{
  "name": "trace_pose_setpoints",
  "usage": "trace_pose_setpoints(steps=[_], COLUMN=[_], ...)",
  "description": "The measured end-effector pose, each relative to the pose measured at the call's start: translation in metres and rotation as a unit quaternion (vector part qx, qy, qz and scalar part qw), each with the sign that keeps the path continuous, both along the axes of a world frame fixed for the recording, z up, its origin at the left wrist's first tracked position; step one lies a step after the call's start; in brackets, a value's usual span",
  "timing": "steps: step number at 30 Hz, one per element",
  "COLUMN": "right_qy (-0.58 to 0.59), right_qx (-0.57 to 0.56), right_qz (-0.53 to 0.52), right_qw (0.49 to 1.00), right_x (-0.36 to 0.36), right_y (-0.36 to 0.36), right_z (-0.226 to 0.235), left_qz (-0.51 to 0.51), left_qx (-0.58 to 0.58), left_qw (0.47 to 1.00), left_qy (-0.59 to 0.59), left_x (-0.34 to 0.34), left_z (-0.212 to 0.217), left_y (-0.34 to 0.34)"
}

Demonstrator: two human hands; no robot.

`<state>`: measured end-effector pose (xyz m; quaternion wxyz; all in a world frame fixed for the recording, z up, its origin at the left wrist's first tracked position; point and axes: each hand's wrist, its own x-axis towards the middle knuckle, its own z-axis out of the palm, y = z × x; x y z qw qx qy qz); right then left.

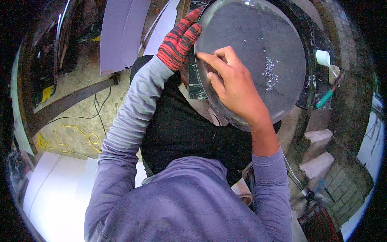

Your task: The recorder trims excess vinyl film from a circular glass sign and uses a squeegee to smooth it down.

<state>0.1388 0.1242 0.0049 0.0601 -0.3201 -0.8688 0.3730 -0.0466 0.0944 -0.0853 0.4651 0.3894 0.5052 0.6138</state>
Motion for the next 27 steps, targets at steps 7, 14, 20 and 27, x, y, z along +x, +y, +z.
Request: trace_pose_setpoints(steps=[7, 14, 20, 27], right_qy=[-0.004, -0.006, -0.001, -0.005], right_qx=[-0.001, -0.006, -0.004, -0.004], right_qz=[0.004, 0.008, 0.016, 0.027], right_qw=[1.000, 1.000, 1.000, 1.000], right_x=[-0.001, 0.000, -0.001, 0.000], right_y=[0.001, 0.003, 0.004, 0.005], right_z=[-0.001, -0.002, -0.002, -0.001], left_qz=[0.019, 0.005, -0.007, -0.026], left_qx=[0.041, 0.018, 0.040, 0.065], left_qw=[0.984, 0.998, 0.999, 0.998], left_qy=[0.173, -0.058, -0.030, 0.005], left_x=[-0.007, 0.001, -0.001, -0.011], left_z=[-0.021, -0.006, -0.013, -0.024], left_y=[0.006, 0.003, 0.002, -0.002])
